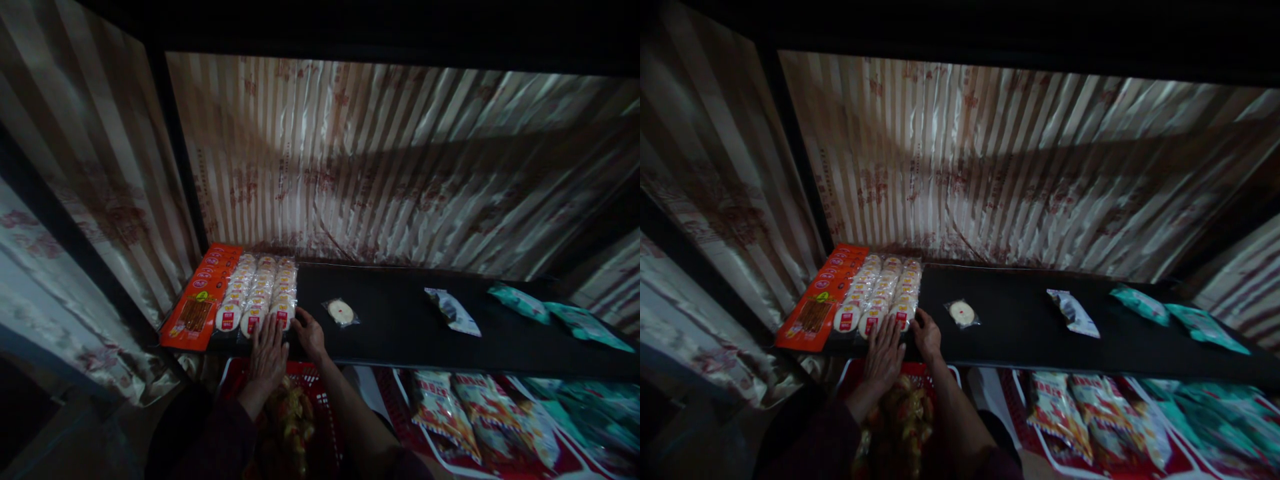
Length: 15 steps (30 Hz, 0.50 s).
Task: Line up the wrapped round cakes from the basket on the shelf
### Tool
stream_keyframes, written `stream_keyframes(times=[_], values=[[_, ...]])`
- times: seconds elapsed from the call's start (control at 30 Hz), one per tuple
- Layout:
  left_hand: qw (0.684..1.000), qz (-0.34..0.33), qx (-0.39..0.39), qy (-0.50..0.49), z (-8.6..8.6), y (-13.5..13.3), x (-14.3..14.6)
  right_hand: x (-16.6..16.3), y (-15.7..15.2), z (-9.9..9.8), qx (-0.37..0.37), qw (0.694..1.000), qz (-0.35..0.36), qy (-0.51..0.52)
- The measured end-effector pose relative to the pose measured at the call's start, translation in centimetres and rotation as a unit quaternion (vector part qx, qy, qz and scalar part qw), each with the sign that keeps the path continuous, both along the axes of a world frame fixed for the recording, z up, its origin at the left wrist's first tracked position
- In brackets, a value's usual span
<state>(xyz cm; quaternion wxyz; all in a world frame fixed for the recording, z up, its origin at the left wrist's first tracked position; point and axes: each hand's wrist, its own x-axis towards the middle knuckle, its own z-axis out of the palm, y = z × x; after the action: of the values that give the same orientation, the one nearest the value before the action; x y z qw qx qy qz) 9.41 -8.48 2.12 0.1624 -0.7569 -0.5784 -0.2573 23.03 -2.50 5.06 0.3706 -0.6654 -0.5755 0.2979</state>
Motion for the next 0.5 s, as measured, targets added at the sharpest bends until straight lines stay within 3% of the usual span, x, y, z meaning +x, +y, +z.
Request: stream_keyframes(times=[0.3, 0.5], values=[[1.0, -0.01, 0.016, -0.007, 0.0, 0.1, -0.1, -0.1, -0.2, 0.1, 0.007, 1.0, -0.011, 0.002], [1.0, -0.008, 0.015, 0.006, 0.1, 0.0, -0.1, -0.2, -1.9, -0.6, 0.095, 0.994, -0.043, 0.032]])
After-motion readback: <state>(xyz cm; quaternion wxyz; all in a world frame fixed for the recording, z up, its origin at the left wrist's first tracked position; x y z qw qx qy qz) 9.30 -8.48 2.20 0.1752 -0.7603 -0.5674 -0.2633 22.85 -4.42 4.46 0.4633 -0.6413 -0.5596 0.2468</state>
